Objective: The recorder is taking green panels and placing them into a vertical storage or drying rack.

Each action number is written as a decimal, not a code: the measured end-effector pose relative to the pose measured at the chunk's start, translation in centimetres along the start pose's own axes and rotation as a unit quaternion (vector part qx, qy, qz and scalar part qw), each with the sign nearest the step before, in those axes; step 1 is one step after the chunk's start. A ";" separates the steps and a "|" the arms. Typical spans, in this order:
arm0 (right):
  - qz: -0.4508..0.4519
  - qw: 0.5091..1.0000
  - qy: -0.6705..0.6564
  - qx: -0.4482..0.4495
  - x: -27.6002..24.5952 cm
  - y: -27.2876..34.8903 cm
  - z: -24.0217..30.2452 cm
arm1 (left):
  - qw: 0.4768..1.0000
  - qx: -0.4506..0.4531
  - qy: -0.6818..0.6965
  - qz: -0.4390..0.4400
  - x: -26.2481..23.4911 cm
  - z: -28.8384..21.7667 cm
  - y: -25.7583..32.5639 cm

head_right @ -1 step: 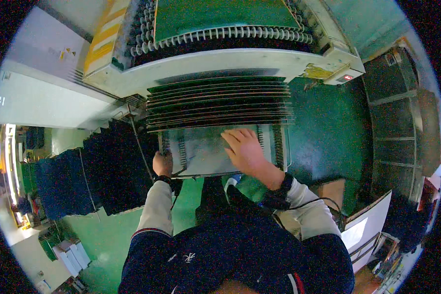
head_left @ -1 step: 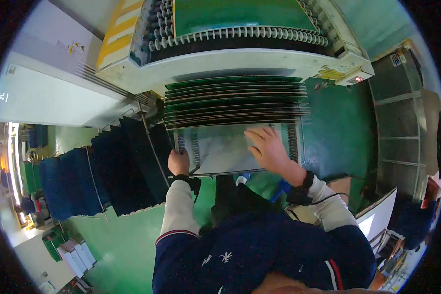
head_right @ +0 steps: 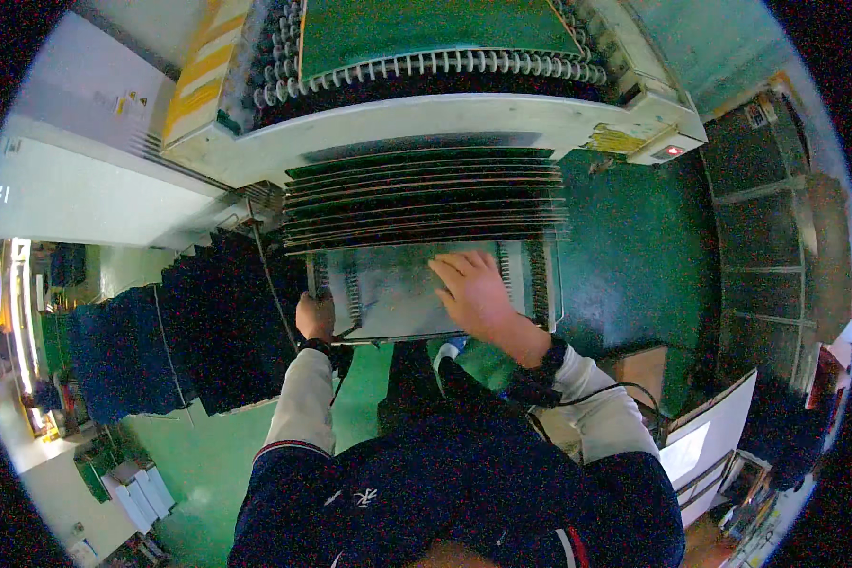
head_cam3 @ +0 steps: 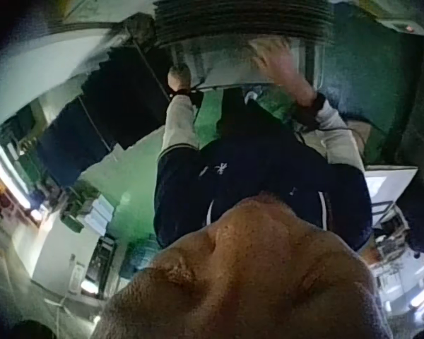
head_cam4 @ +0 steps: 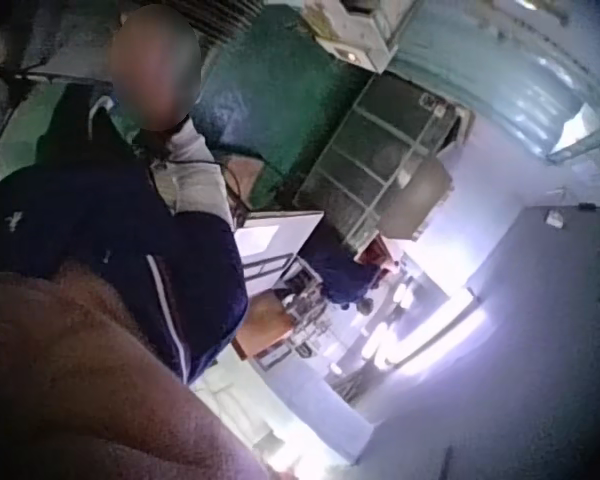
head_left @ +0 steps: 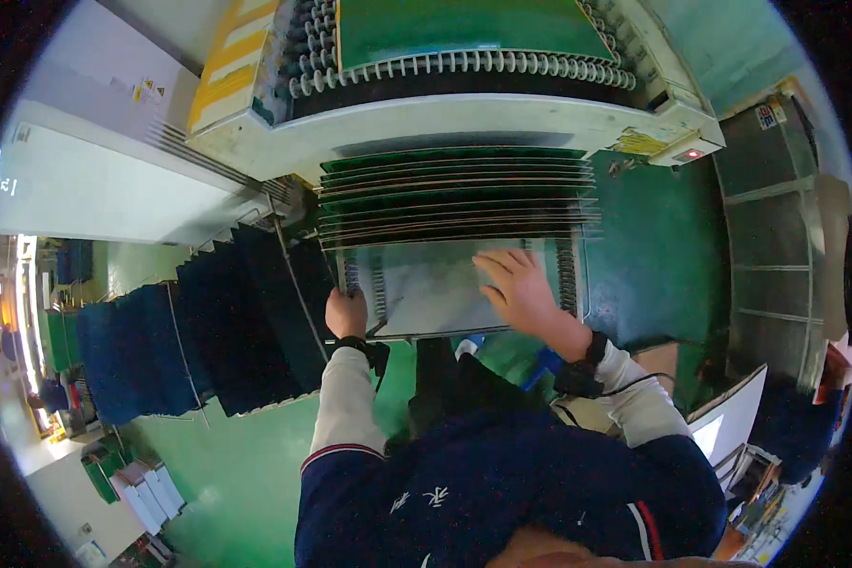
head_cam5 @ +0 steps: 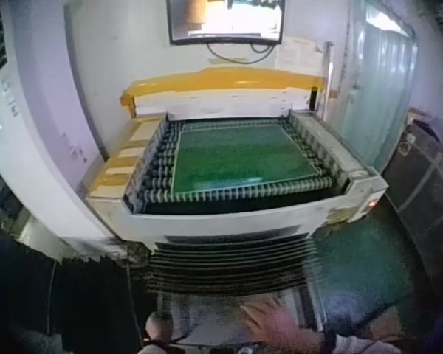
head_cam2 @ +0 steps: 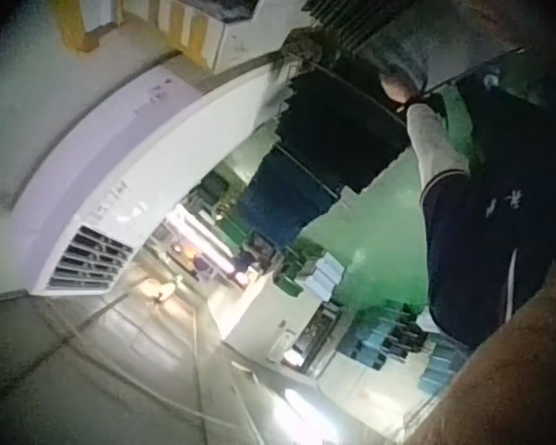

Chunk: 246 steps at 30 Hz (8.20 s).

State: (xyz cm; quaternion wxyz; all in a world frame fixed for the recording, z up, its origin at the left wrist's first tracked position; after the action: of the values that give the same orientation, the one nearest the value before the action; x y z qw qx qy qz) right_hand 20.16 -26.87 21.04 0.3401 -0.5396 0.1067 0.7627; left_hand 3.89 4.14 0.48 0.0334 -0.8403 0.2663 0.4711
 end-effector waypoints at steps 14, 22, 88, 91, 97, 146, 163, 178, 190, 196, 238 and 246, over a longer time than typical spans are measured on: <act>-0.024 0.999 0.027 -0.013 0.4 -0.5 -0.2 | 0.998 -0.044 0.014 0.031 0.8 1.2 -0.4; -0.036 0.999 -0.021 0.023 0.5 -2.0 -0.6 | 0.996 -0.037 0.074 0.027 3.3 3.2 -1.1; -0.224 0.652 -0.642 0.337 -11.9 2.9 -14.4 | 0.999 0.000 0.028 0.033 0.2 1.3 -0.3; -0.199 0.602 -0.685 0.360 -8.6 3.8 -15.1 | 0.999 -0.019 0.028 0.036 0.6 0.4 -0.4; -0.193 0.520 -0.729 0.402 -3.3 0.6 -14.1 | 0.991 -0.044 0.118 0.046 2.4 5.9 -2.0; -0.123 0.546 -0.735 0.383 1.1 -11.9 -11.4 | 1.000 -0.015 -0.006 0.015 -0.6 0.5 0.0; -0.155 0.559 -0.718 0.385 0.2 -12.4 -11.3 | 1.000 -0.026 0.005 0.013 0.0 1.6 -0.2; -0.167 0.550 -0.716 0.396 0.8 -13.1 -12.7 | 0.999 -0.028 0.011 0.037 -0.1 1.2 -0.1; -0.167 0.538 -0.724 0.397 1.0 -13.7 -13.5 | 0.997 -0.059 0.005 0.044 -0.5 0.8 0.0; -0.165 0.529 -0.733 0.395 1.2 -13.7 -14.1 | 0.998 -0.053 0.005 0.041 -0.5 0.3 0.0; -0.023 0.961 -0.240 0.133 -0.4 -7.2 -4.2 | 0.999 -0.027 -0.008 0.017 0.1 2.0 -0.2; -0.028 0.999 -0.015 -0.022 -0.1 -4.1 -1.2 | 1.000 0.006 -0.006 -0.002 -0.3 0.8 0.2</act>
State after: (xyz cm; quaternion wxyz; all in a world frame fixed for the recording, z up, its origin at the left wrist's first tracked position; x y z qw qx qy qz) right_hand 23.62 -24.49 21.46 0.3510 -0.5387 0.0695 0.7628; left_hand 3.06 4.36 0.35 0.0414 -0.8377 0.2672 0.4745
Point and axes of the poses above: each hand's wrist, its own y-axis away from the middle knuckle, its own x-axis out of the palm, z = x × y, the point moved 7 cm from there along -y, towards the middle knuckle, and after that the axes turned 9 degrees about y, right-handed, at the moved point
